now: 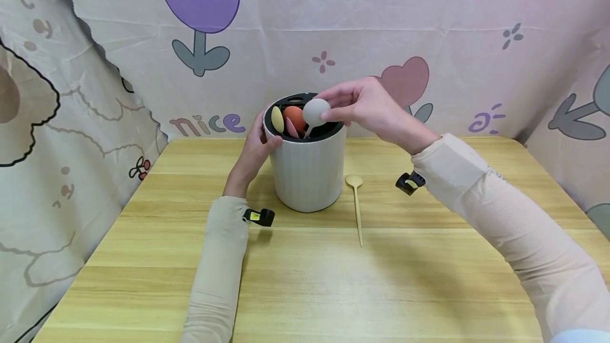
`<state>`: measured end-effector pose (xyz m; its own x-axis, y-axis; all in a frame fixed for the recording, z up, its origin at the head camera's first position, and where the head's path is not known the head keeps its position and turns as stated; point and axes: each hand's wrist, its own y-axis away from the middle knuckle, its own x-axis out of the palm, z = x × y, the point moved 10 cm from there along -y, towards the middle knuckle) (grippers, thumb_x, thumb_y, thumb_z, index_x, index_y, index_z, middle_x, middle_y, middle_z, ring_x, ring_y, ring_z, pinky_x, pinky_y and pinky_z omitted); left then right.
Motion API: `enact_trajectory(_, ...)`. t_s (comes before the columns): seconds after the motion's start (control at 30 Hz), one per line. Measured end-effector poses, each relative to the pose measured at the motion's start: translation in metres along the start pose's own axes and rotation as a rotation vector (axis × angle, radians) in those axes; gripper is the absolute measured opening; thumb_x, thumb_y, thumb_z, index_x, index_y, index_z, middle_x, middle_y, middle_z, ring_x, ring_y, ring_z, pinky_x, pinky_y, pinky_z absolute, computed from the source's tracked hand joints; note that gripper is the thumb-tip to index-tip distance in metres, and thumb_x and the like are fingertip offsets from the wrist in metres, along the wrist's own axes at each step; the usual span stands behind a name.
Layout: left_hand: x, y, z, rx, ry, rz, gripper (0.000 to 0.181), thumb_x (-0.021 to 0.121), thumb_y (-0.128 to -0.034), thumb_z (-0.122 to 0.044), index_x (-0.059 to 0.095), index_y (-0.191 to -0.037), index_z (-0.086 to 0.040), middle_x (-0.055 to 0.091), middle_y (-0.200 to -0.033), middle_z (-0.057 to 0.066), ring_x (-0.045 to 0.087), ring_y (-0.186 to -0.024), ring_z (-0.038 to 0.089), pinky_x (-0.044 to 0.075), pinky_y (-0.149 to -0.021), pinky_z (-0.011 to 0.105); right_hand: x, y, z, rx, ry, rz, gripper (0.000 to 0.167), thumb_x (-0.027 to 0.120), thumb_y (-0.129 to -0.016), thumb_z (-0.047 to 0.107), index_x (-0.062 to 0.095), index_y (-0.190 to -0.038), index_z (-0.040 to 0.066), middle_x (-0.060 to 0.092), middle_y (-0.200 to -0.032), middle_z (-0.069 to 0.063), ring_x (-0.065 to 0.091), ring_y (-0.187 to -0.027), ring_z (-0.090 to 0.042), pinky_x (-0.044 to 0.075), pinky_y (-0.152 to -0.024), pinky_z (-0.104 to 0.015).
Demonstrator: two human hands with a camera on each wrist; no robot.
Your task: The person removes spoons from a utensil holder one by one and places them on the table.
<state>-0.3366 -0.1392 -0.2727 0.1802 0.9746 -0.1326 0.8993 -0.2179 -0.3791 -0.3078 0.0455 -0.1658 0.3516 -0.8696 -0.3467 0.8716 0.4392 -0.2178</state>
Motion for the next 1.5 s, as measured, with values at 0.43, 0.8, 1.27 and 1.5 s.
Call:
enact_trajectory(0.43,-0.002,-0.002,0.001,-0.012,0.011,0.000,0.132,0.070,-0.0572,-0.081,0.017,-0.154,-0.009,0.023,-0.156,0.011,0.025,-0.142,0.024,0.023,-0.114,0.043,-0.013,-0.004,0.033,-0.125,-0.198,-0.057,0.030,0.075,-0.080,-0.006,0.074,-0.108,0.003,0.072,-0.084,-0.007,0.051,-0.060,-0.012,0.035,-0.050,-0.021)
enact_trajectory(0.8,-0.001,-0.001,-0.001,-0.007,0.010,-0.002,0.132,0.070,-0.0573,-0.081,0.018,-0.154,-0.008,0.024,-0.155,0.011,0.025,-0.142,0.025,0.023,-0.114,0.042,-0.025,0.003,0.053,-0.214,-0.287,-0.139,0.029,0.077,-0.076,-0.007,0.077,-0.102,0.006,0.066,-0.073,-0.008,0.042,-0.058,-0.016,0.032,-0.051,-0.024)
enact_trajectory(1.27,0.001,-0.001,-0.003,0.002,0.009,0.001,0.132,0.069,-0.0566,-0.081,0.018,-0.154,-0.007,0.024,-0.155,0.011,0.026,-0.141,0.024,0.023,-0.114,0.042,-0.029,0.011,0.060,-0.317,-0.198,-0.208,0.024,0.076,-0.080,-0.003,0.075,-0.104,0.003,0.071,-0.083,-0.006,0.055,-0.067,-0.017,0.046,-0.066,-0.022)
enact_trajectory(1.5,0.001,0.001,-0.001,-0.007,0.013,-0.003,0.132,0.070,-0.0567,-0.081,0.018,-0.154,-0.008,0.023,-0.156,0.011,0.024,-0.142,0.025,0.023,-0.114,0.043,-0.023,0.012,0.067,-0.317,-0.174,-0.189,0.032,0.078,-0.077,-0.006,0.074,-0.107,0.002,0.070,-0.088,-0.007,0.058,-0.074,-0.020,0.049,-0.072,-0.023)
